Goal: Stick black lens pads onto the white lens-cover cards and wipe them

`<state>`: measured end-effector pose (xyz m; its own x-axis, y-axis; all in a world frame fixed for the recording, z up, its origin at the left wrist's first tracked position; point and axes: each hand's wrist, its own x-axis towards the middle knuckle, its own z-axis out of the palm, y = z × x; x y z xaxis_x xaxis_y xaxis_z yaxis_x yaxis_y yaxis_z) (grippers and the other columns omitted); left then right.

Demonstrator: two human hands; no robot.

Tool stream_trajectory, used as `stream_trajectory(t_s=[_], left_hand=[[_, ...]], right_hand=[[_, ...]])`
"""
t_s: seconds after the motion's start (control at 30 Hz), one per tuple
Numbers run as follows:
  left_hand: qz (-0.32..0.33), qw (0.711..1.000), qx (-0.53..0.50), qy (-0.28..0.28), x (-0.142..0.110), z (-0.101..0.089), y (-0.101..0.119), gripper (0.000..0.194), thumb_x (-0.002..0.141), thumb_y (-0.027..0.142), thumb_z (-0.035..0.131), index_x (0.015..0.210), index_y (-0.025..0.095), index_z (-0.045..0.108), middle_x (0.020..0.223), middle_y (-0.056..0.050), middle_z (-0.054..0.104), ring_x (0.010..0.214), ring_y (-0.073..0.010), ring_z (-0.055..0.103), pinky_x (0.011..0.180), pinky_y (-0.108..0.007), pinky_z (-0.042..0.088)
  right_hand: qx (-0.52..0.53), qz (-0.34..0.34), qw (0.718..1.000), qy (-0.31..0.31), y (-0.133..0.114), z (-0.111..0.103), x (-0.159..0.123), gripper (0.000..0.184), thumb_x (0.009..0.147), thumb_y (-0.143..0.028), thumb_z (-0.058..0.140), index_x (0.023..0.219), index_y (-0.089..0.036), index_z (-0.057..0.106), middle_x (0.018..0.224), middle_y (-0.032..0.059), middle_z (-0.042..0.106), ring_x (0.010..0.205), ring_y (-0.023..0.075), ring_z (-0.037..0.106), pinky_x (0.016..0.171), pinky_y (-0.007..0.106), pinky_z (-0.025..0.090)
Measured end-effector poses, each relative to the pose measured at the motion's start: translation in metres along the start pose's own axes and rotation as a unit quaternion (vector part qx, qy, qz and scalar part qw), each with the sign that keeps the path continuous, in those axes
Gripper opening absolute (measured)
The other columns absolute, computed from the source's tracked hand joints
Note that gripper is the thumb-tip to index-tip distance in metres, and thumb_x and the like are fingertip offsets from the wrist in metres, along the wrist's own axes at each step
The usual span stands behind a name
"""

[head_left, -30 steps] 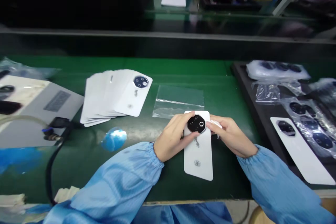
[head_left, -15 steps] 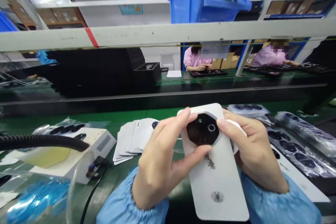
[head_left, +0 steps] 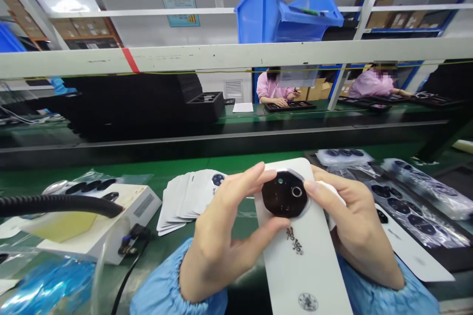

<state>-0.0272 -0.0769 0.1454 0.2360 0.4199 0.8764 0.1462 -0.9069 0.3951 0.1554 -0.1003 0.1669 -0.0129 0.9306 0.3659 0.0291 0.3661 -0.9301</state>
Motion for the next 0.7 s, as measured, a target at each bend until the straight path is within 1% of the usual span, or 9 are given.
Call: stream_trajectory(t_s=[0.13, 0.23, 0.3, 0.43, 0.53, 0.7], left_hand=[[-0.015, 1.000, -0.018, 0.003, 0.0005, -0.0015, 0.0027, 0.087, 0.070, 0.001, 0.078, 0.144, 0.018, 0.037, 0.123, -0.011, 0.062, 0.112, -0.0253, 0.061, 0.095, -0.040, 0.058], [-0.023, 0.999, -0.030, 0.002, 0.0015, -0.0034, 0.0032, 0.086, 0.070, 0.003, 0.078, 0.144, 0.018, 0.036, 0.122, -0.010, 0.062, 0.112, -0.0249, 0.061, 0.096, -0.040, 0.058], [-0.031, 0.999, -0.045, -0.001, 0.0026, -0.0042, 0.0028, 0.084, 0.071, 0.005, 0.079, 0.143, 0.019, 0.037, 0.121, -0.009, 0.063, 0.113, -0.0244, 0.061, 0.095, -0.038, 0.058], [-0.056, 0.997, -0.055, -0.001, 0.0043, -0.0050, 0.0031, 0.083, 0.072, 0.011, 0.080, 0.143, 0.021, 0.038, 0.119, -0.007, 0.065, 0.111, -0.0222, 0.062, 0.094, -0.033, 0.058], [-0.062, 0.997, -0.049, 0.006, 0.0042, -0.0051, 0.0046, 0.083, 0.071, 0.012, 0.081, 0.142, 0.022, 0.038, 0.118, -0.007, 0.065, 0.111, -0.0220, 0.062, 0.094, -0.033, 0.058], [-0.050, 0.998, -0.036, 0.005, 0.0021, -0.0056, 0.0055, 0.085, 0.071, 0.008, 0.080, 0.143, 0.021, 0.037, 0.120, -0.008, 0.063, 0.111, -0.0235, 0.062, 0.095, -0.037, 0.058]], right_hand=[[-0.003, -0.004, 1.000, -0.003, -0.0022, -0.0005, -0.0008, 0.044, 0.091, -0.041, 0.057, 0.058, -0.018, 0.039, 0.065, 0.0005, 0.044, 0.054, 0.0104, 0.042, 0.045, 0.025, 0.032], [-0.013, -0.011, 0.999, -0.027, -0.0034, -0.0034, -0.0003, 0.043, 0.091, -0.039, 0.057, 0.058, -0.018, 0.040, 0.063, -0.0005, 0.040, 0.054, 0.0106, 0.043, 0.047, 0.024, 0.034], [-0.016, -0.005, 0.999, -0.039, -0.0037, -0.0045, 0.0000, 0.041, 0.092, -0.039, 0.057, 0.059, -0.018, 0.043, 0.064, -0.0003, 0.041, 0.055, 0.0107, 0.044, 0.048, 0.024, 0.035], [-0.001, 0.019, 1.000, -0.022, -0.0042, -0.0025, -0.0008, 0.040, 0.089, -0.041, 0.059, 0.059, -0.018, 0.046, 0.065, 0.0016, 0.049, 0.055, 0.0115, 0.045, 0.046, 0.023, 0.035], [0.006, 0.039, 0.999, -0.015, -0.0051, -0.0004, -0.0012, 0.042, 0.087, -0.044, 0.060, 0.058, -0.018, 0.046, 0.067, 0.0031, 0.054, 0.054, 0.0120, 0.046, 0.044, 0.023, 0.035], [0.011, 0.040, 0.999, -0.013, -0.0053, 0.0006, -0.0006, 0.042, 0.086, -0.043, 0.062, 0.057, -0.019, 0.044, 0.064, 0.0021, 0.047, 0.054, 0.0122, 0.044, 0.044, 0.024, 0.035]])
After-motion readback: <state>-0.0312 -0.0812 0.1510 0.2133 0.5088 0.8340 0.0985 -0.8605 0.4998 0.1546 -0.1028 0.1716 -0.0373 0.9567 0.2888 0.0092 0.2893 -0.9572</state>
